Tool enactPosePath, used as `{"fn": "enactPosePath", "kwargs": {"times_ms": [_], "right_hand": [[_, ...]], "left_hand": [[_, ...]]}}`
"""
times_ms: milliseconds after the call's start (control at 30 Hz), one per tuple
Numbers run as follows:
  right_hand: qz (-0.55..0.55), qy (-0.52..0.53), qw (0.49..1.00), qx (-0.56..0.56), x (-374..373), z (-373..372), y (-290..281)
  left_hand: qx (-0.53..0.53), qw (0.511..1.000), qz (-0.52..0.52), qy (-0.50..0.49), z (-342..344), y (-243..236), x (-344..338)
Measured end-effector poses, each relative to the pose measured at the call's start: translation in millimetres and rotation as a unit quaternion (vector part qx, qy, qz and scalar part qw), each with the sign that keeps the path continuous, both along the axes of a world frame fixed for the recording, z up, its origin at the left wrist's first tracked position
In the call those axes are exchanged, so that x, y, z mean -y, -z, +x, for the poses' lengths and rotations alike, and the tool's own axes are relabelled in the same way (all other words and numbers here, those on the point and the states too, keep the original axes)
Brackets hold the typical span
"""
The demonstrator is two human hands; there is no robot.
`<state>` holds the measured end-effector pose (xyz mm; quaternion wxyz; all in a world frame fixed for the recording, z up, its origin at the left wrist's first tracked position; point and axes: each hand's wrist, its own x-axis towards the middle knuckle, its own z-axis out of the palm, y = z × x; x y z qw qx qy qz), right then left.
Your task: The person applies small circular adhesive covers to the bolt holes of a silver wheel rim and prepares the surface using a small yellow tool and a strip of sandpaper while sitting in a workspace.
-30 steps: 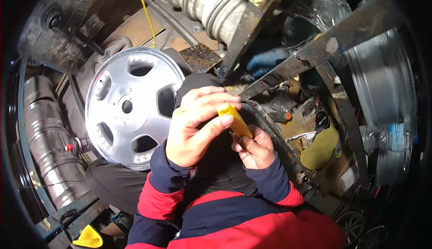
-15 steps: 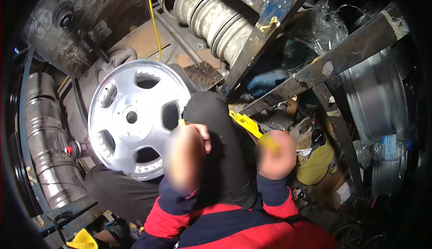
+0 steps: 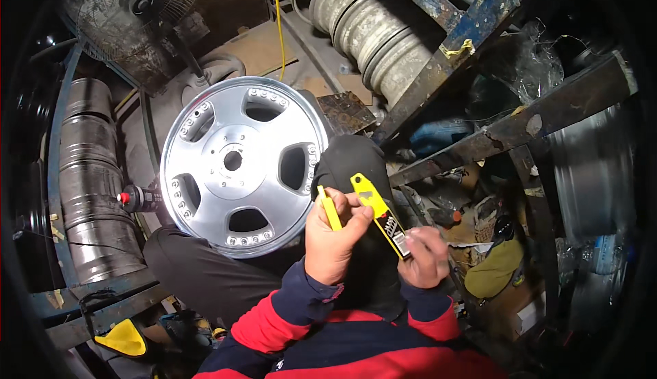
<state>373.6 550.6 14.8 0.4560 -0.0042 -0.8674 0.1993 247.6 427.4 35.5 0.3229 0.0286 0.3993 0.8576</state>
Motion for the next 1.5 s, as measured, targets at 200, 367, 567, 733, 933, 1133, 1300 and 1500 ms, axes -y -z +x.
{"fn": "enactPosePath", "kwargs": {"times_ms": [200, 367, 567, 733, 933, 1133, 1300, 1500], "right_hand": [[-0.210, 0.063, 0.974, -0.066, -41.4, -14.8, -23.1], [-0.014, -0.120, 0.985, 0.122, -71.5, -55.8, -111.9], [0.085, -0.231, 0.935, 0.256, -71.0, -99.6, -155.2], [0.071, -0.252, 0.898, 0.354, -68.3, -108.6, -152.4], [0.075, -0.266, 0.890, 0.363, -62.7, -119.5, -150.4], [0.087, -0.276, 0.883, 0.370, -60.4, -127.5, -157.4], [0.086, -0.310, 0.859, 0.398, -58.9, -136.0, -156.2], [0.085, -0.306, 0.857, 0.407, -53.7, -135.4, -151.7]], "left_hand": [[-0.016, 0.999, 0.023, -0.040, -14.2, 9.4, 1.5], [-0.053, 0.998, -0.013, 0.031, -29.0, -0.1, 18.5], [-0.112, 0.988, -0.040, 0.095, -36.7, 0.6, 32.5], [-0.117, 0.984, -0.070, 0.118, -44.3, -1.9, 42.0], [-0.169, 0.971, -0.090, 0.145, -50.2, 3.2, 48.0], [-0.147, 0.978, -0.069, 0.133, -49.3, 4.0, 50.0], [-0.162, 0.978, -0.069, 0.114, -51.1, 1.9, 51.1], [-0.168, 0.977, -0.072, 0.109, -52.8, 7.4, 52.1]]}}
